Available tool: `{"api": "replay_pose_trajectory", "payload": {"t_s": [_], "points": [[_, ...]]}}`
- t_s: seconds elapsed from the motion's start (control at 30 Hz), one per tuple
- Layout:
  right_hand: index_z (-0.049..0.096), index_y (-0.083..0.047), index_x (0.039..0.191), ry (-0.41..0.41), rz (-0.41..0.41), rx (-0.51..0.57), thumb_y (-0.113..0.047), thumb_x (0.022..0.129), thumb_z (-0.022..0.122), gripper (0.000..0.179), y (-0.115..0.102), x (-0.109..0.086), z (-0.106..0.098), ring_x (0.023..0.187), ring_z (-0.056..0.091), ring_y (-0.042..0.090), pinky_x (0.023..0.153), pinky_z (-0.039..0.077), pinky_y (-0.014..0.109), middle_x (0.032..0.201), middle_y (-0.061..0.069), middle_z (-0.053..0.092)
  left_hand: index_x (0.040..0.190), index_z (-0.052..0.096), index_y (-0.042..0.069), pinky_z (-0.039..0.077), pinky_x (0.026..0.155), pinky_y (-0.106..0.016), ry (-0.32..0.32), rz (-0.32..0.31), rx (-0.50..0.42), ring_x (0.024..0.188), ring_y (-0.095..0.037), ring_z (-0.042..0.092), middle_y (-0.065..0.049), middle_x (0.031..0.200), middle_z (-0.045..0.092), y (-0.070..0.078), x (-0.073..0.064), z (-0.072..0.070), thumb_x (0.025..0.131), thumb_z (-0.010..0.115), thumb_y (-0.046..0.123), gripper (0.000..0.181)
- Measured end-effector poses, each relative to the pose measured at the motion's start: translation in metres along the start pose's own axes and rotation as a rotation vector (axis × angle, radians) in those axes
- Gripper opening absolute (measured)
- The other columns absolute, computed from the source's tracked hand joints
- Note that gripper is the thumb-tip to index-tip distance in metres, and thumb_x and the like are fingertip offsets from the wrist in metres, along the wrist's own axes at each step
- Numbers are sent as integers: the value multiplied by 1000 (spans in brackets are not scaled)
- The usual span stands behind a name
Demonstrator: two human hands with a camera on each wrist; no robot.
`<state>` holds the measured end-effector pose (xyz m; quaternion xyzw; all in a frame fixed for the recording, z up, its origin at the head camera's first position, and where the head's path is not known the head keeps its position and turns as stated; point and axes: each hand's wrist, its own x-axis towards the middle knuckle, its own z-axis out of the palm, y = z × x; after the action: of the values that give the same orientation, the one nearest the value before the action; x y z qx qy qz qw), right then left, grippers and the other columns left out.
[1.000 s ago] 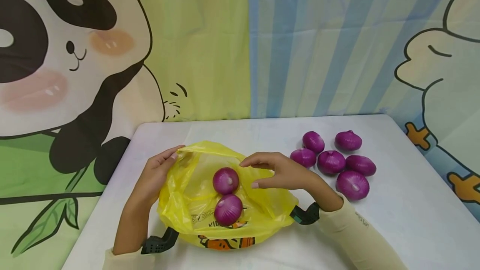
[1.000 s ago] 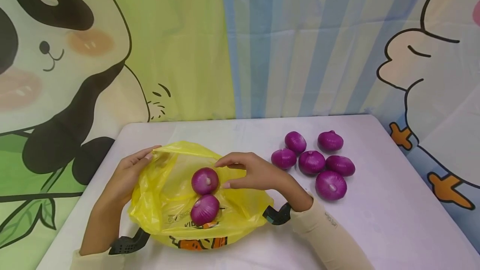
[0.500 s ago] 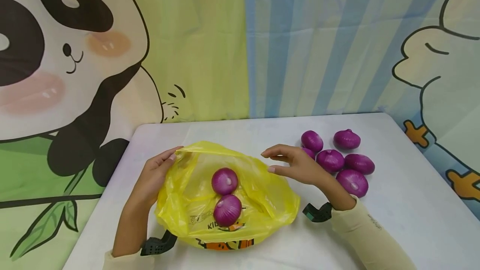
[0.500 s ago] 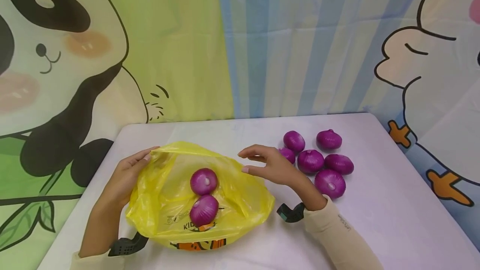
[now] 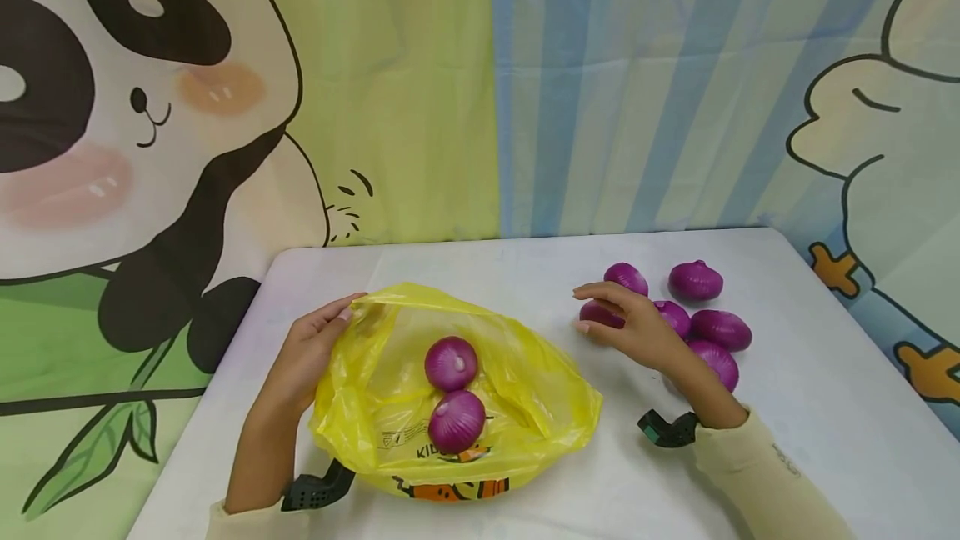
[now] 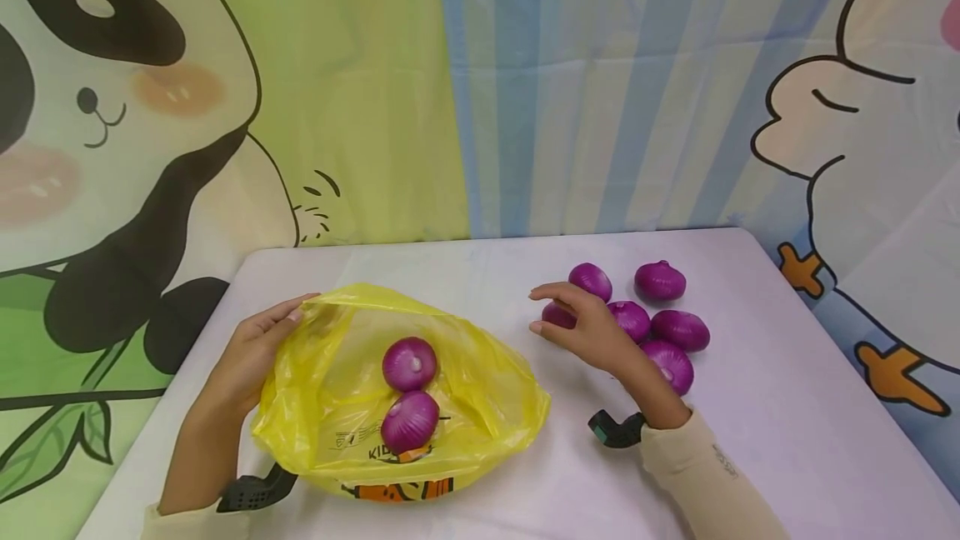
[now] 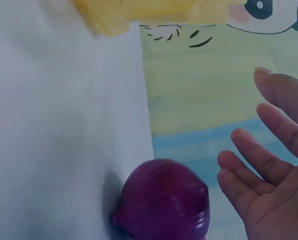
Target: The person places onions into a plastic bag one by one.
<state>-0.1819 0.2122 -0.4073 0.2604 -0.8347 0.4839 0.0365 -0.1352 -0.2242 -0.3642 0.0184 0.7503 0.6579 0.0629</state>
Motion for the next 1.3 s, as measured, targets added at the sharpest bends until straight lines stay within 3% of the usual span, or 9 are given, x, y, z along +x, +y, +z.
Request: {"api": "replay_pose_trajectory", "payload": {"t_s": [0.23,0.47,0.63,0.8,1.07,1.3], "points": [[58,-9,131,32,130,-105,-25,85,77,52,8,-7,-7,123,52,31,98,44,50,131,9,57,146,41,2,50,92,-27,-6,8,-10,119,-17,55,-14,145,43,0,0,0,106,41,30,48],[54,-8,135,32,166,-96,-27,86,76,57,10,-8,-10,127,49,35,98,44,47,134,13,55,146,42,4,51,91,-27,-1,7,2,119,-18,55,-13,144,44,0,0,0,106,40,30,48],[53,-10,136,49,186,-111,-25,86,76,57,14,-8,-10,125,49,37,98,44,52,135,14,54,146,42,3,51,91,-27,-8,7,-3,119,-19,54,-13,144,44,1,-1,0,106,40,30,48],[47,-16,142,-19,261,-161,-35,84,77,68,21,-10,-9,126,46,37,97,43,57,143,14,46,146,42,3,51,91,-27,-14,10,-8,119,-19,54,-14,143,44,1,-1,0,106,40,29,47],[49,-11,138,-86,178,-202,-28,83,79,66,27,-8,-3,129,39,40,100,39,61,142,17,39,146,42,3,52,89,-28,-11,-2,-12,115,-18,57,-15,142,45,-1,0,0,106,41,31,49],[46,-13,139,-128,202,-134,-22,83,80,66,29,-7,7,130,36,42,100,38,62,143,18,35,146,42,3,52,90,-28,-10,-4,-12,116,-18,57,-15,143,44,-1,1,1,106,41,31,49]]}}
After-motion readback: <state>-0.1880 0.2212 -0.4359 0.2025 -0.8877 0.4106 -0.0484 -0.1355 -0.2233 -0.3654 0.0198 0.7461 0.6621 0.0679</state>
